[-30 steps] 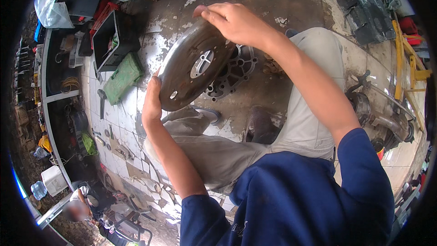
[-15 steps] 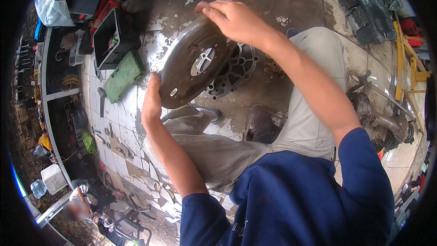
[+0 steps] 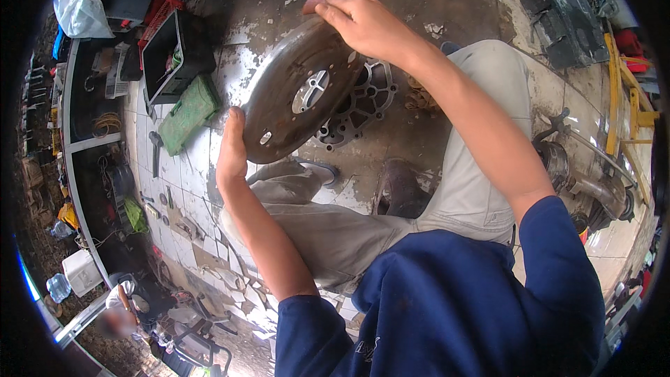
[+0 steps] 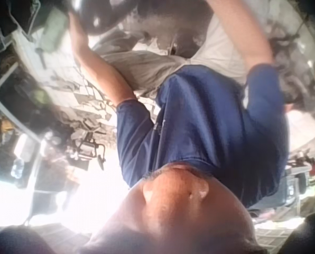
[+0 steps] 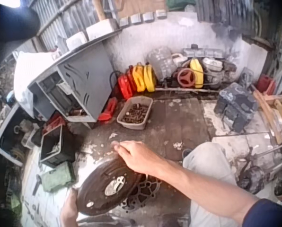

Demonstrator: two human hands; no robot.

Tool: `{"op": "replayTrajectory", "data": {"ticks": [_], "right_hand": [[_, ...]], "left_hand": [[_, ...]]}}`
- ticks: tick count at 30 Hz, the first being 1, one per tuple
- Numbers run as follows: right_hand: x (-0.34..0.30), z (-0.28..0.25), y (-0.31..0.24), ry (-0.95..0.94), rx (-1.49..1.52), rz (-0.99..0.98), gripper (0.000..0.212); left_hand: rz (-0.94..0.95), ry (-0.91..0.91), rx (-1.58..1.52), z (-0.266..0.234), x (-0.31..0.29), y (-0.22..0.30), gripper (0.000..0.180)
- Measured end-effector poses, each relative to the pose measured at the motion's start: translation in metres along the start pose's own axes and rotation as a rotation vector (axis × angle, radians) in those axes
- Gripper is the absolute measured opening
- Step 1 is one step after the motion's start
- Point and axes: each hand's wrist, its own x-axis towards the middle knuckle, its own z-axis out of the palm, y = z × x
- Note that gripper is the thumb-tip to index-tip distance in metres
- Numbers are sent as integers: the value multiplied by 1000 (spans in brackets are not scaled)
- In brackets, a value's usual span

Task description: The person sits on the floor and scrubs the surface of a brake drum with a small abrasive pad. They rotate the drum to clean different sections, then place it on the floor and continue scrubbing the inner and outer surfaces.

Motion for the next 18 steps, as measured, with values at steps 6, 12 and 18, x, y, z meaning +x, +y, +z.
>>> {"op": "replayTrajectory", "data": {"ticks": [6,12,18], "right_hand": [[-8,-6,-3,-10,10,60,40],[-7,0,-4,3,46,55,37],[0,-2,8,-13,23,103,36]], "left_hand": [[-22,-75,-18,3,-5,6,68],[25,-46,-41,2,-4,4,60],[4,40,14,17,-9,21,65]]}}
